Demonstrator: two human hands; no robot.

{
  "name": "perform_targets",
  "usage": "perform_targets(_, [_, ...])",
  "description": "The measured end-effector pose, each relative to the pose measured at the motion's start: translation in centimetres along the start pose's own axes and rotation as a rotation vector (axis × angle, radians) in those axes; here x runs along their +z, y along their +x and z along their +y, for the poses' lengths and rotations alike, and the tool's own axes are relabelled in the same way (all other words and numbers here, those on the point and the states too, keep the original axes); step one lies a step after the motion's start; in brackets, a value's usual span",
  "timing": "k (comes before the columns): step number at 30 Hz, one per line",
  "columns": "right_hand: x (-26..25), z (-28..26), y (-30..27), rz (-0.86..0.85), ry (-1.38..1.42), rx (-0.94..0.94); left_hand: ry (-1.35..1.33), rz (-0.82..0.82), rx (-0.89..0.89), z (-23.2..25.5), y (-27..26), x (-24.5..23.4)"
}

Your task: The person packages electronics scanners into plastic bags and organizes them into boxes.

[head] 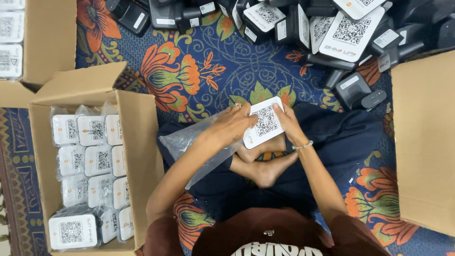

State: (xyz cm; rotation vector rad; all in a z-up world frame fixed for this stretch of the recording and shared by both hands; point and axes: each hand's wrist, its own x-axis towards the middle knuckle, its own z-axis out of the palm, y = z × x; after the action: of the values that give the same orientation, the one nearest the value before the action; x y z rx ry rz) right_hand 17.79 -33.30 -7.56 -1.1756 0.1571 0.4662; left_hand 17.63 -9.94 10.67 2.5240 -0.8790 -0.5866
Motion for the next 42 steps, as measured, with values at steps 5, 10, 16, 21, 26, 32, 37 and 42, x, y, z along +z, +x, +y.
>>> perform_targets(5, [0.6,-1.2,-0.4,0.111,0.050,0.049,0.226,0.260,0.051,2.3,0.8,4.2])
perform_targets(10, [-0.3,-0.3,-0.6,0.172,0.179,0.174,0.234,0.249,-0.013,4.0,1.3,3.1])
perform_targets(16, [0.4,-1.9,-1.8,0.231,0.224,0.154,0.237,0.378,0.002,3.6,1.6,3.4])
perform_targets(21, [2.3,-4.4,-3.7,0.176,-0.077,-0.143,0.275,0.594,-0.100,3.0,2.4,2.8])
perform_targets(26, [2.3,-3.1,-4.5,0.062,-0.157,-0.215,0.213,0.663,-0.231,3.4,4.7,6.3])
perform_targets(32, [2.6,-3.2,-5.5,-0.002,0.111,-0.025,0.176,0.732,-0.107,5.0,4.4,8.2])
perform_targets(37, [2.1,-2.2,-6.0,-0.027,0.340,0.080,0.191,0.820,-0.164,5.5,2.6,7.0])
perform_targets(42, [0.7,1.0,-5.8,-0.038,0.395,0.084,0.251,0.682,-0.226,6.5,1.8,7.5])
